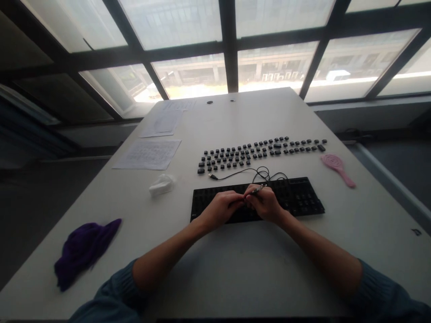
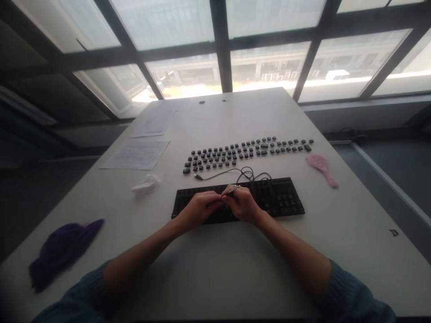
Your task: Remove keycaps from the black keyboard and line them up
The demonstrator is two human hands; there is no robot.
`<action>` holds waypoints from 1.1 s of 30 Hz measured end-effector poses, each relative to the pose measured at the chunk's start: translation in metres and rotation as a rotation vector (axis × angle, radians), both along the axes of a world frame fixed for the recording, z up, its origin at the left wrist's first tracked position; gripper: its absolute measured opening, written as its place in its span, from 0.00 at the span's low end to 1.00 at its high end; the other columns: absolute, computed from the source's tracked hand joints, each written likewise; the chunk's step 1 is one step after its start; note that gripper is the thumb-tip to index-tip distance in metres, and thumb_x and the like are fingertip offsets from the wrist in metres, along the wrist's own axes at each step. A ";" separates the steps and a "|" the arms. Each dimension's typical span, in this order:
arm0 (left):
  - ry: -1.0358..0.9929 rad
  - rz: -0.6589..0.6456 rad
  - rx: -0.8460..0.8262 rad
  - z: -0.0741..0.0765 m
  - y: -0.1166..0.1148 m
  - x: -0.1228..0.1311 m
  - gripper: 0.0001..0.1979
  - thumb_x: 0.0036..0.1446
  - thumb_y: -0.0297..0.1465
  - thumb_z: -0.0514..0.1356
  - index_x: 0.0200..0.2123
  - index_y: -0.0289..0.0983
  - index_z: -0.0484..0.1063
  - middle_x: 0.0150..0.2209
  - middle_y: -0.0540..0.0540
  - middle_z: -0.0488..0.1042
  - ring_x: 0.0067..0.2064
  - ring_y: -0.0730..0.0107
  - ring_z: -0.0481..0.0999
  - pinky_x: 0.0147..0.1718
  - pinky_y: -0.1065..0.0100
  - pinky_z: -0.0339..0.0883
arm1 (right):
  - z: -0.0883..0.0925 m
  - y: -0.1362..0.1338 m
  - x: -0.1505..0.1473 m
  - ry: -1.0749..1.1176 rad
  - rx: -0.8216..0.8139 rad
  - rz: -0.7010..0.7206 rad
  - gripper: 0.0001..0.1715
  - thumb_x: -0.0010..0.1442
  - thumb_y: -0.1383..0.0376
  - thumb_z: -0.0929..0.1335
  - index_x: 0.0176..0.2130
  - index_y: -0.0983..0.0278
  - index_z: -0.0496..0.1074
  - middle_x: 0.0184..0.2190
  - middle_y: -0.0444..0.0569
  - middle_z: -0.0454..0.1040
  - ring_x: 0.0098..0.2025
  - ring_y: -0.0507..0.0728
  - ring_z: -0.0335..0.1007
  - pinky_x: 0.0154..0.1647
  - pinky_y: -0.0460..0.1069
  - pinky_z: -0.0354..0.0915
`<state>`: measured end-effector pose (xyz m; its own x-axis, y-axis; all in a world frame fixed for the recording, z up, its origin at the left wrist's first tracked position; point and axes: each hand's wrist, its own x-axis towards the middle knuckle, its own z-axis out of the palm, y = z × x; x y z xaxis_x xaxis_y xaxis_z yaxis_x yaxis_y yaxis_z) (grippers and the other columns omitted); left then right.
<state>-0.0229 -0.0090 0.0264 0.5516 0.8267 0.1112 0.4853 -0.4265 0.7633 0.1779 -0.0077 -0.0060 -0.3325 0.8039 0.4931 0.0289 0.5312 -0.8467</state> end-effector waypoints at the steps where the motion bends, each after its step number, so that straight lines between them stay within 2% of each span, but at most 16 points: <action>1: -0.038 0.010 -0.089 0.002 0.002 -0.002 0.10 0.61 0.33 0.62 0.43 0.37 0.80 0.37 0.44 0.80 0.38 0.64 0.79 0.42 0.65 0.72 | 0.000 0.000 0.000 0.010 -0.005 0.005 0.09 0.67 0.65 0.65 0.36 0.65 0.74 0.26 0.46 0.72 0.23 0.50 0.69 0.26 0.46 0.66; 4: -0.168 0.078 -0.376 0.006 0.009 -0.009 0.12 0.55 0.35 0.67 0.41 0.35 0.80 0.38 0.45 0.82 0.40 0.61 0.80 0.42 0.64 0.74 | 0.001 0.000 -0.002 0.046 0.000 0.031 0.09 0.67 0.65 0.65 0.36 0.65 0.74 0.27 0.46 0.72 0.23 0.50 0.69 0.27 0.46 0.66; 7: -0.245 0.187 -0.478 0.009 0.016 -0.016 0.14 0.52 0.37 0.69 0.39 0.35 0.80 0.37 0.45 0.82 0.39 0.61 0.81 0.41 0.64 0.75 | 0.001 0.000 -0.003 0.061 0.018 0.025 0.09 0.66 0.65 0.66 0.35 0.65 0.73 0.26 0.46 0.71 0.24 0.51 0.69 0.29 0.47 0.67; 9: -0.238 0.265 -0.419 0.014 0.024 -0.020 0.14 0.52 0.38 0.69 0.40 0.36 0.81 0.37 0.45 0.82 0.39 0.61 0.81 0.41 0.64 0.75 | 0.002 0.001 -0.003 0.051 0.022 0.010 0.09 0.66 0.64 0.66 0.35 0.65 0.73 0.26 0.46 0.71 0.25 0.52 0.69 0.29 0.47 0.67; 11: -0.208 0.298 -0.288 0.022 0.037 -0.019 0.14 0.52 0.37 0.69 0.41 0.37 0.81 0.39 0.45 0.82 0.40 0.62 0.80 0.41 0.65 0.74 | 0.002 0.002 -0.003 0.040 0.027 0.006 0.09 0.66 0.64 0.66 0.35 0.65 0.73 0.26 0.47 0.72 0.26 0.52 0.69 0.29 0.47 0.67; 13: -0.171 0.273 -0.119 0.029 0.058 -0.010 0.12 0.52 0.35 0.69 0.40 0.38 0.82 0.40 0.45 0.81 0.40 0.63 0.80 0.42 0.65 0.74 | 0.003 0.003 -0.003 0.036 0.039 0.008 0.09 0.65 0.64 0.66 0.34 0.65 0.73 0.26 0.47 0.72 0.27 0.53 0.69 0.30 0.47 0.67; 16: -0.069 0.204 0.107 0.033 0.095 0.017 0.10 0.54 0.31 0.67 0.40 0.38 0.83 0.39 0.45 0.80 0.39 0.65 0.78 0.43 0.65 0.72 | 0.004 0.003 -0.003 0.039 0.053 0.004 0.08 0.65 0.64 0.67 0.34 0.65 0.73 0.26 0.47 0.72 0.27 0.53 0.69 0.31 0.47 0.67; 20: 0.145 0.147 0.250 0.017 0.139 0.064 0.10 0.57 0.27 0.63 0.41 0.38 0.83 0.40 0.45 0.79 0.37 0.67 0.77 0.42 0.66 0.72 | 0.003 0.005 -0.002 0.050 0.070 0.014 0.06 0.64 0.66 0.67 0.34 0.65 0.73 0.27 0.47 0.73 0.27 0.53 0.69 0.32 0.47 0.67; 23: 0.291 0.114 0.313 -0.002 0.157 0.086 0.12 0.56 0.25 0.63 0.43 0.38 0.82 0.39 0.45 0.79 0.36 0.67 0.77 0.43 0.66 0.71 | 0.002 0.007 -0.002 0.045 0.090 0.022 0.06 0.64 0.66 0.67 0.35 0.65 0.73 0.28 0.48 0.74 0.28 0.53 0.70 0.34 0.48 0.68; 28: 0.369 0.124 0.366 -0.020 0.162 0.094 0.16 0.54 0.26 0.65 0.47 0.40 0.80 0.40 0.45 0.81 0.46 0.57 0.77 0.53 0.58 0.66 | -0.001 0.010 -0.003 0.040 0.129 0.035 0.05 0.65 0.66 0.67 0.35 0.65 0.72 0.30 0.50 0.75 0.31 0.55 0.72 0.38 0.49 0.69; 33: 0.400 0.133 0.392 -0.024 0.162 0.092 0.14 0.53 0.27 0.66 0.44 0.39 0.80 0.39 0.45 0.82 0.47 0.52 0.76 0.54 0.54 0.64 | -0.001 0.010 -0.002 0.049 0.129 0.042 0.05 0.65 0.67 0.67 0.35 0.65 0.72 0.30 0.49 0.75 0.32 0.55 0.72 0.39 0.49 0.69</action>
<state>0.0696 0.1534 0.0028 0.5082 0.8307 0.2273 0.7725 -0.5564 0.3061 0.1763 0.0022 -0.0067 -0.3378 0.7184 0.6081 -0.0356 0.6359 -0.7710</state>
